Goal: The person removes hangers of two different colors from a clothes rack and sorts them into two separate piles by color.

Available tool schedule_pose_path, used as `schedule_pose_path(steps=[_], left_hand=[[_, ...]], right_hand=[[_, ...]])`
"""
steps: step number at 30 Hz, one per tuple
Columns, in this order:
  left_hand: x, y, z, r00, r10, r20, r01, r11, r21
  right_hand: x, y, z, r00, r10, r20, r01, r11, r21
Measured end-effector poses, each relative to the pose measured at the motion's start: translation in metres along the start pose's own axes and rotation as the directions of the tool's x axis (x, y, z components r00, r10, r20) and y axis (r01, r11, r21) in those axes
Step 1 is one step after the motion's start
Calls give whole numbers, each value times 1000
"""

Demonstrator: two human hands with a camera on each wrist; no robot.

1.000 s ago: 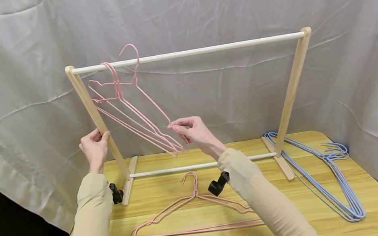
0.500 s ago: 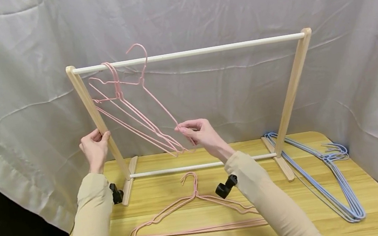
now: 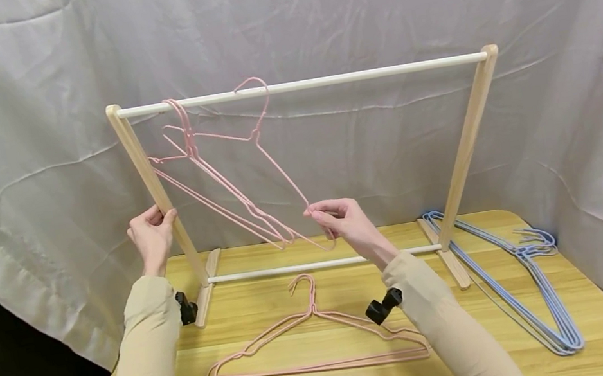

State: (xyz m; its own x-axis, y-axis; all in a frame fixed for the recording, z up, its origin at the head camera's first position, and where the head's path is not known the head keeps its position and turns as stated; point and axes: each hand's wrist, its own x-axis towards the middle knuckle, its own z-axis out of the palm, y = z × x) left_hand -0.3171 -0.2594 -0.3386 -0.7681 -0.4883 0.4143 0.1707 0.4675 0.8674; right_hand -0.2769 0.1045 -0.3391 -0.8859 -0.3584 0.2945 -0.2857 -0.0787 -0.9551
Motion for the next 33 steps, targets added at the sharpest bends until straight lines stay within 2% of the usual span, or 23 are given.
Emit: schedule_pose_path(steps=[6,16,26,29,33], left_hand=[[0,-1,0,1000,-12,0,12,1000,8],[1,0,0,1000,-21,1,21,1000,19],[1,-1,0,1000,-18,12,18,1000,7],[1,-1,0,1000,-24,10,23,999,22],[1,-1,0,1000,-26,9,26,999,24]], right_hand=[[-18,8,-16,999,-30,10,31,998,-48],[-50,28,-39,985,-96,146,117,984,-137],[-83,60,-73,979,0,204,50,970,-237],[-90,68,-81,970,49,237,18,962,-272],[-97,74,-90,947,143,287,-45,946,-322]])
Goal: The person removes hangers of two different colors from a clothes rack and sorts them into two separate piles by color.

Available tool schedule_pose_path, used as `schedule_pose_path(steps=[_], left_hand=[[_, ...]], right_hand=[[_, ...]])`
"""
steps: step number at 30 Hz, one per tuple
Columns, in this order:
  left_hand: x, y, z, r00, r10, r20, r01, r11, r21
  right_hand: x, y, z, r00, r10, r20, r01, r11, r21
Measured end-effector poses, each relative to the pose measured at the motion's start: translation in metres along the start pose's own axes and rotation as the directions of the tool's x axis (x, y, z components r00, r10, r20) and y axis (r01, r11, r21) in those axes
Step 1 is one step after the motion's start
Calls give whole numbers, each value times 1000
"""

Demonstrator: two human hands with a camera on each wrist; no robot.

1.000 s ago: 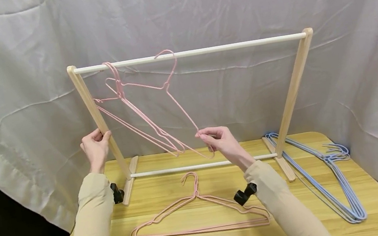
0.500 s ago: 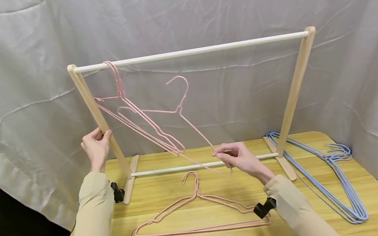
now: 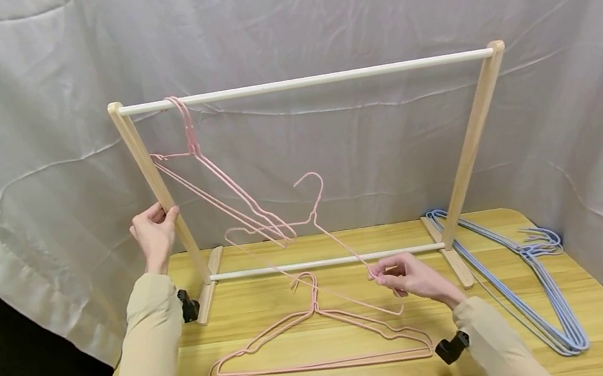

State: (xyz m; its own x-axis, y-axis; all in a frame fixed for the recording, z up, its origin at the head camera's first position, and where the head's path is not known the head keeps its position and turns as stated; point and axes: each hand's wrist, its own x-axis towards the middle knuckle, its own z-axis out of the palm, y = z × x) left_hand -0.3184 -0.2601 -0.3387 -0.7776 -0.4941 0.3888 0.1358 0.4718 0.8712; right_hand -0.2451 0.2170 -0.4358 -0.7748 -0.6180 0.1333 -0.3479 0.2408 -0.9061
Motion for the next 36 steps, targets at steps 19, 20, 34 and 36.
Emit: schedule_pose_path(steps=[19,20,34,36], left_hand=[[1,2,1,1000,-4,9,4,1000,-23],[1,2,1,1000,-4,9,5,1000,-22],[0,-1,0,1000,2,7,-2,1000,-16],[0,-1,0,1000,3,2,-3,1000,-12]], right_hand=[[-25,33,-5,976,26,217,-19,999,-35],[-26,35,-5,974,18,225,-12,1000,-28],[-37,56,0,946,-48,319,32,998,54],[-37,58,1,947,-42,317,32,999,38]])
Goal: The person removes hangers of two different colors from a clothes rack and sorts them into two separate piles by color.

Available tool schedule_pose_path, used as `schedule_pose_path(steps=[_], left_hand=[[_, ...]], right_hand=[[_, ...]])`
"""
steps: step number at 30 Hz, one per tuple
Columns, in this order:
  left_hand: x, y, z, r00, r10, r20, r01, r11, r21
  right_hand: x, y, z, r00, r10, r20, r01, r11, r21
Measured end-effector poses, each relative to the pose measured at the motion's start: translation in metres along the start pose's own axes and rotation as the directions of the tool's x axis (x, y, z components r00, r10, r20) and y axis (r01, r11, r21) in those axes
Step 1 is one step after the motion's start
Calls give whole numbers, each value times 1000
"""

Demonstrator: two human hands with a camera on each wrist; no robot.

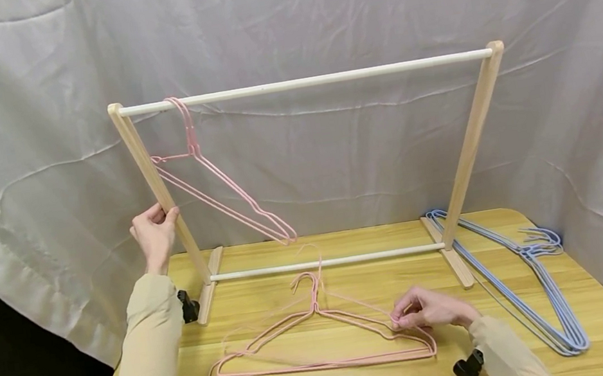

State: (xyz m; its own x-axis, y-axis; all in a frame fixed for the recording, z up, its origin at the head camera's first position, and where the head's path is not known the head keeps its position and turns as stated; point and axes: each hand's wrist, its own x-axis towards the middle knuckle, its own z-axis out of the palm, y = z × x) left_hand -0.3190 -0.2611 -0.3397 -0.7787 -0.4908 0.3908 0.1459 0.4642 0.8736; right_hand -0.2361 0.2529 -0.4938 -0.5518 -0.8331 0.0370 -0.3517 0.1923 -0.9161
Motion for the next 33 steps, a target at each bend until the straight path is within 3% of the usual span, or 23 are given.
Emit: schedule_pose_path(steps=[8,19,27,33], left_hand=[[0,0,1,999,31,-19,-31,999,-13],[-1,0,1,999,27,-19,-27,1000,-13],[-1,0,2,1000,20,-16,-21,1000,-22],[-2,1,-1,1000,0,-14,0,1000,-21]], right_hand=[[3,3,6,1000,0,-13,-1,999,-35],[5,11,10,997,-42,-70,38,998,-54],[4,11,13,969,51,-240,-78,992,-102],[15,2,6,947,25,-321,-84,982,-172]])
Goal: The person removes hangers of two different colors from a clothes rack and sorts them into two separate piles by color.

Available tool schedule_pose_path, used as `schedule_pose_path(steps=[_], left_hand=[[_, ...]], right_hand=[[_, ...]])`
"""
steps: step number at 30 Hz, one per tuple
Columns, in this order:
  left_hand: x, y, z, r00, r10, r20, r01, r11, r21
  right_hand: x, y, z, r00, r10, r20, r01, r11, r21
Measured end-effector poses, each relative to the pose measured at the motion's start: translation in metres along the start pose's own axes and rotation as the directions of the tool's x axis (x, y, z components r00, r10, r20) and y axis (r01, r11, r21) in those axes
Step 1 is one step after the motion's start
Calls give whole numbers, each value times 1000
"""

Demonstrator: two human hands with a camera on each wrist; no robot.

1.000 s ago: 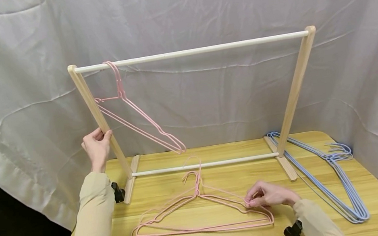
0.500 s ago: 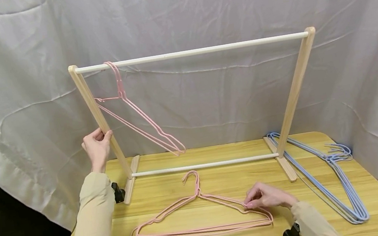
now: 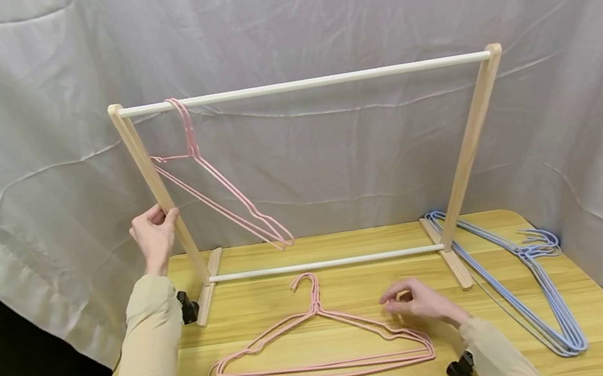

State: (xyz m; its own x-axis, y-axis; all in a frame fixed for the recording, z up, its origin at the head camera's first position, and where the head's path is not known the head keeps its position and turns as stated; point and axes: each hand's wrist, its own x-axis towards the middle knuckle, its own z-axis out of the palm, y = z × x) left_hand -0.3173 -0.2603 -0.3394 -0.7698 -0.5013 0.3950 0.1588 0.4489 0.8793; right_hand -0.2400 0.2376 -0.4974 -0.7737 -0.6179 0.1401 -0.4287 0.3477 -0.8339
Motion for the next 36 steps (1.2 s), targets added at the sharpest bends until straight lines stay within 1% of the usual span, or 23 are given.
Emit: schedule_pose_path(steps=[2,5,8,10,13,16,20,22,24,28,36], left_hand=[[-1,1,0,1000,-4,-4,4,1000,12],[-1,1,1,1000,-5,-6,5,1000,15],[0,1,1,1000,1,-5,-1,1000,11],[0,1,0,1000,7,-3,-7,1000,4],[0,1,0,1000,16,-3,-16,1000,3],[0,1,0,1000,25,-3,-25,1000,12],[0,1,0,1000,26,4,-26,1000,8],[-1,1,0,1000,23,8,-23,1000,7],[-1,1,1,1000,16,13,-16,1000,4],[-1,0,1,1000,11,16,-11,1000,3],[0,0,1,1000,21,3,-21,1000,13]], right_hand=[[9,-8,-3,1000,9,-18,-10,999,-36],[30,-26,-10,998,39,-50,-43,996,-81],[58,-54,-18,995,63,-71,-70,993,-95],[79,-74,-22,996,38,-81,-46,995,-91],[109,-106,-23,996,-12,-90,8,999,-40],[135,-136,-19,996,-34,-87,40,997,66],[160,-165,-9,997,-35,-66,49,972,229],[170,-173,-4,998,-29,-61,46,957,285],[178,-179,1,998,-9,-63,29,948,317],[188,-186,8,997,29,-69,-4,940,341],[198,-191,14,999,17,-49,3,918,396]])
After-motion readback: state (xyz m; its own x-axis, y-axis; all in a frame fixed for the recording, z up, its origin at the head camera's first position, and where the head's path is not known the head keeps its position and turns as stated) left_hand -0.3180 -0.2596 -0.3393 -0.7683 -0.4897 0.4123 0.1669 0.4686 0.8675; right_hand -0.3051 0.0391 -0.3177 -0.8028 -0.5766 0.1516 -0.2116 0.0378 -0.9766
